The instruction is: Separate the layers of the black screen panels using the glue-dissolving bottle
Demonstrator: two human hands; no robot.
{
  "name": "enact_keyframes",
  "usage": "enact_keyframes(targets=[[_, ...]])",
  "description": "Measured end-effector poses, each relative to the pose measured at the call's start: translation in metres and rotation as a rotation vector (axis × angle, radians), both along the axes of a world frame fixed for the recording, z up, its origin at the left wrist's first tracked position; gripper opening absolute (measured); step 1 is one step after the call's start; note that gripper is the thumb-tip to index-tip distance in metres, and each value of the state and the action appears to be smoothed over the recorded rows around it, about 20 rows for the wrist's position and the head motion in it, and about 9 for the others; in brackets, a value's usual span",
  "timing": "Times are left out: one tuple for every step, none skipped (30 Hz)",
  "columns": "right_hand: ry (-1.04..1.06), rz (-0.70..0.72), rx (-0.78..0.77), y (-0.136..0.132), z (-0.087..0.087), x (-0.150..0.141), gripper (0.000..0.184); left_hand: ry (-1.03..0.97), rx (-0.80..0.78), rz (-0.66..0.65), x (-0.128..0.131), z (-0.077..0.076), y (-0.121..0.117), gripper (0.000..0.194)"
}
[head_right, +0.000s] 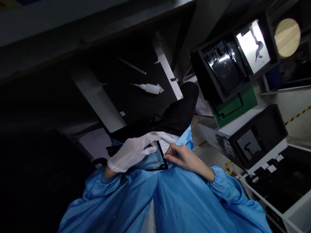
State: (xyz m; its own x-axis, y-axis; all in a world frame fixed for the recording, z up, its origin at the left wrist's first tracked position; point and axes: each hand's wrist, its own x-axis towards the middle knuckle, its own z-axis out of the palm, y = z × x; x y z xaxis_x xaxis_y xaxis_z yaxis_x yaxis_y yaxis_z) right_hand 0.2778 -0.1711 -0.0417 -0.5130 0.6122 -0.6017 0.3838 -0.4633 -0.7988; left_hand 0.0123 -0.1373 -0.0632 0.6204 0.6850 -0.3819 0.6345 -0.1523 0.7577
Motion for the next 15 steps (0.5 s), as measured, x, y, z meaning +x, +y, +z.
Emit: enact_keyframes(targets=[[0.002,0.002,-0.001,-0.0009,-0.0009,0.0009,0.061,-0.009,0.007,0.005,0.0007,-0.0006,-0.0005,0.037],[0.001,0.004,-0.001,-0.0018,-0.0018,0.0019,0.06,-0.017,0.019,0.007,0.0013,-0.0013,-0.0012,0.037],[-0.002,0.005,0.0,-0.0027,-0.0025,0.0029,0.059,-0.025,0.036,0.01,0.0018,-0.0019,-0.0021,0.038],[-0.006,0.006,-0.002,-0.0035,-0.0032,0.0039,0.058,-0.032,0.055,0.013,0.0023,-0.0025,-0.003,0.038],[-0.009,0.01,-0.007,-0.0042,-0.0036,0.0048,0.057,-0.039,0.074,0.016,0.0027,-0.0031,-0.004,0.038],[-0.007,0.014,-0.015,-0.0047,-0.0039,0.0057,0.055,-0.048,0.091,0.021,0.003,-0.0038,-0.005,0.039],[-0.004,0.015,-0.025,-0.0051,-0.0041,0.0064,0.053,-0.058,0.104,0.028,0.0032,-0.0044,-0.0059,0.039],[0.001,0.016,-0.034,-0.0054,-0.0042,0.007,0.052,-0.073,0.114,0.038,0.0034,-0.005,-0.0067,0.038],[0.005,0.017,-0.041,-0.0056,-0.0042,0.0076,0.05,-0.087,0.119,0.048,0.0035,-0.0056,-0.0073,0.037],[0.007,0.019,-0.045,-0.0059,-0.0043,0.0081,0.05,-0.098,0.119,0.057,0.0036,-0.0061,-0.0078,0.036],[0.008,0.021,-0.045,-0.0063,-0.0044,0.0086,0.049,-0.102,0.111,0.065,0.0037,-0.0065,-0.0081,0.035],[0.008,0.025,-0.041,-0.0068,-0.0046,0.0091,0.05,-0.1,0.097,0.071,0.0037,-0.0066,-0.0081,0.035],[0.007,0.03,-0.036,-0.0075,-0.0048,0.0095,0.05,-0.091,0.079,0.075,0.0038,-0.0066,-0.008,0.036],[0.009,0.035,-0.031,-0.0084,-0.0051,0.0098,0.05,-0.076,0.06,0.078,0.0039,-0.0064,-0.0078,0.036],[0.009,0.037,-0.027,-0.0093,-0.0053,0.01,0.051,-0.06,0.045,0.079,0.004,-0.006,-0.0074,0.037]])
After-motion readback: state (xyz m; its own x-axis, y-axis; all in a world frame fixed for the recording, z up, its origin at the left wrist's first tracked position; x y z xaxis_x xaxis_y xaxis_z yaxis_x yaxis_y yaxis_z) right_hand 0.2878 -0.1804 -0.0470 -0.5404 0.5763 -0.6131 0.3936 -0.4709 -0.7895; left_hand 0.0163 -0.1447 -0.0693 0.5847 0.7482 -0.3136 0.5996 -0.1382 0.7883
